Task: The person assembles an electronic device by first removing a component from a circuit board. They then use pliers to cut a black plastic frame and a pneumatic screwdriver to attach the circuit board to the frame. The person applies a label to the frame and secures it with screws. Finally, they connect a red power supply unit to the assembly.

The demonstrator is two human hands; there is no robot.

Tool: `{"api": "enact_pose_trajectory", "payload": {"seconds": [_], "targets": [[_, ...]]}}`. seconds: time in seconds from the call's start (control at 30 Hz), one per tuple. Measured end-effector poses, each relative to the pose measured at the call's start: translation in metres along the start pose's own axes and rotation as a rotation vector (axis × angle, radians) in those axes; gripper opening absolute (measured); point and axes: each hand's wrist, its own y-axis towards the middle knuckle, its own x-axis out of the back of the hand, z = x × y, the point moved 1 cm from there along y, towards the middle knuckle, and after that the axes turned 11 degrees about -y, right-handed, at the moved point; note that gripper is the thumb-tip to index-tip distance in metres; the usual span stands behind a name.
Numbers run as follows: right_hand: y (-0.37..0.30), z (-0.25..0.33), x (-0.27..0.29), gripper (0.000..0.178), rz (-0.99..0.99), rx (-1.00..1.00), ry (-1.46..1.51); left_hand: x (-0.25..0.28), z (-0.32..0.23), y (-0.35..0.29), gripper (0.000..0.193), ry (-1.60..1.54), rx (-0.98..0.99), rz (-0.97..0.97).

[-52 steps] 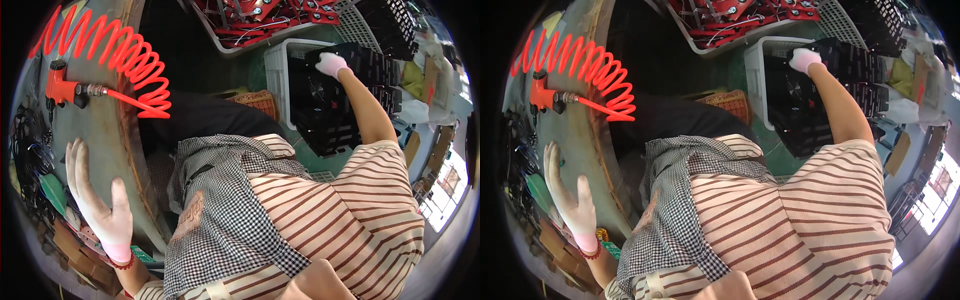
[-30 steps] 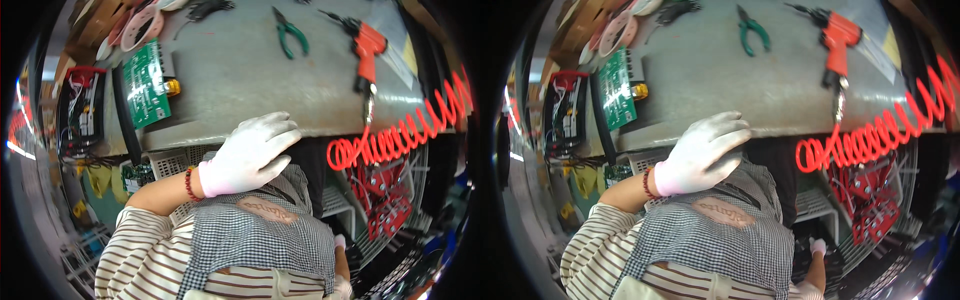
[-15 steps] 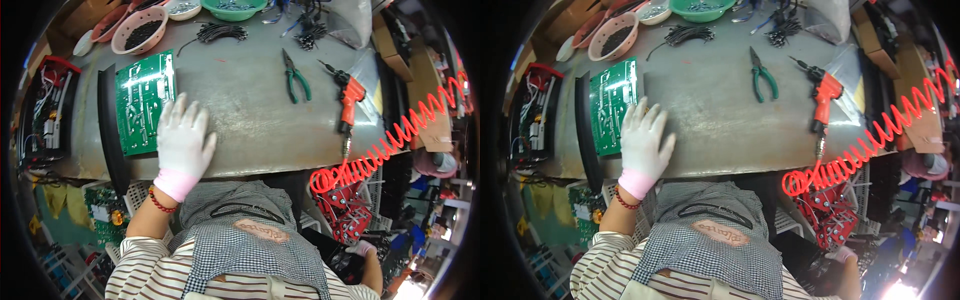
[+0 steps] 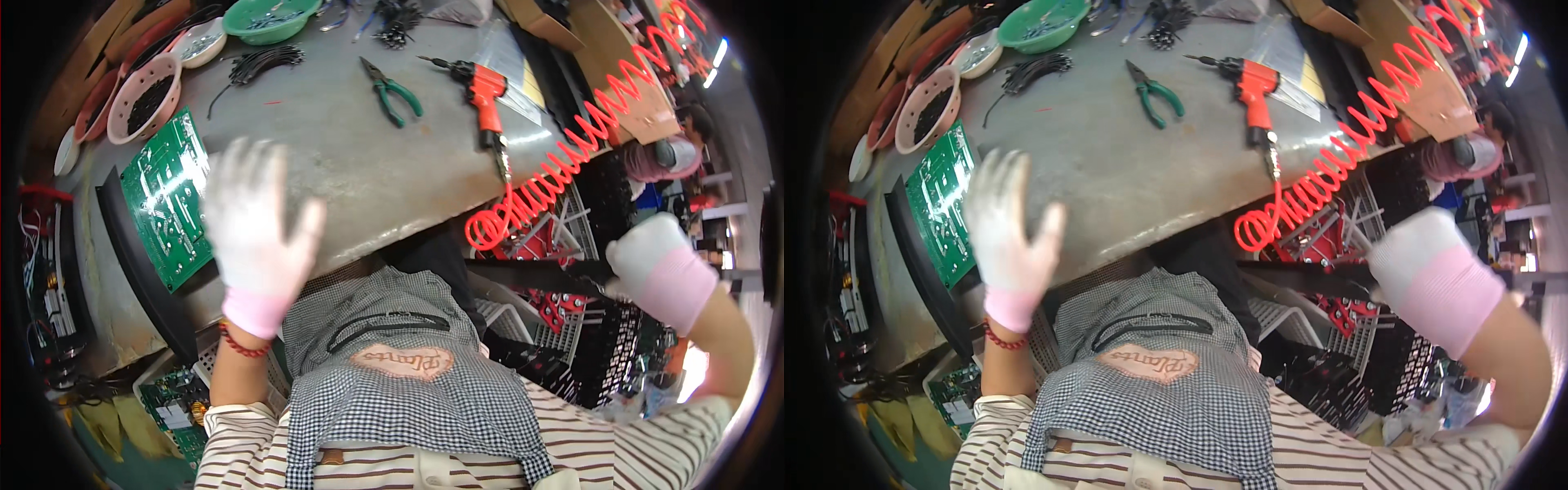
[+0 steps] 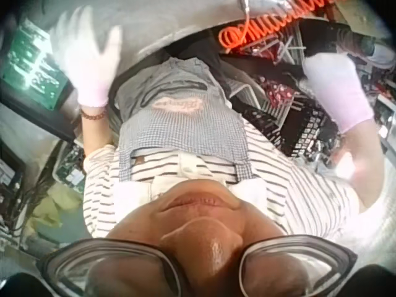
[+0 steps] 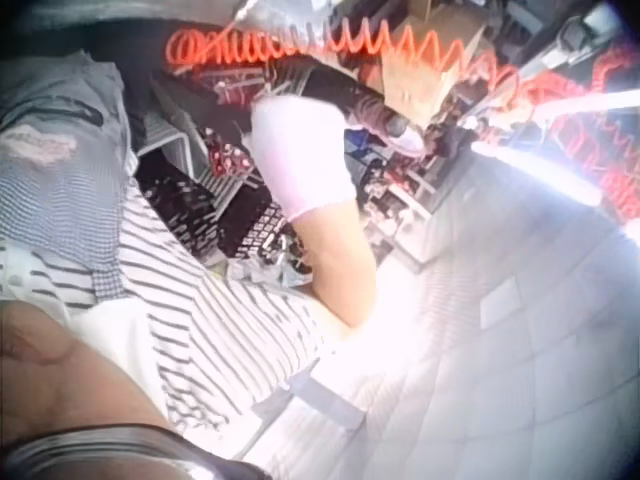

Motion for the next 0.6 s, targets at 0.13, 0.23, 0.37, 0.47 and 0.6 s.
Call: {"api": "enact_pose_trajectory", "payload": {"seconds": [0.13, 0.23, 0.37, 0.47, 0.6], "targets": [[0.021, -0.003, 0.094, 0.030, -0.007, 0.065, -0.251, -0.018, -0.068, 0.000, 0.092, -0.716, -0.202, 0.297], [0.005, 0.000, 0.104, 0.028, -0.073, -0.073, -0.275, -0.070, -0.109, 0.020, 0.090, -1.047, -0.211, 0.370], [0.000, -0.018, 0.093, 0.029, -0.457, -0.159, 0.290, -0.090, -0.134, 0.042, 0.039, -1.820, 0.508, 0.667], [0.021, -0.045, 0.092, 0.030, -0.801, -0.102, 0.815, -0.071, -0.107, 0.053, 0.018, -1.656, 0.657, 0.255], [0.095, -0.101, 0.073, 0.033, -1.234, -0.068, 1.349, -0.031, -0.086, 0.063, 0.026, -1.625, 0.723, -0.268]]}}
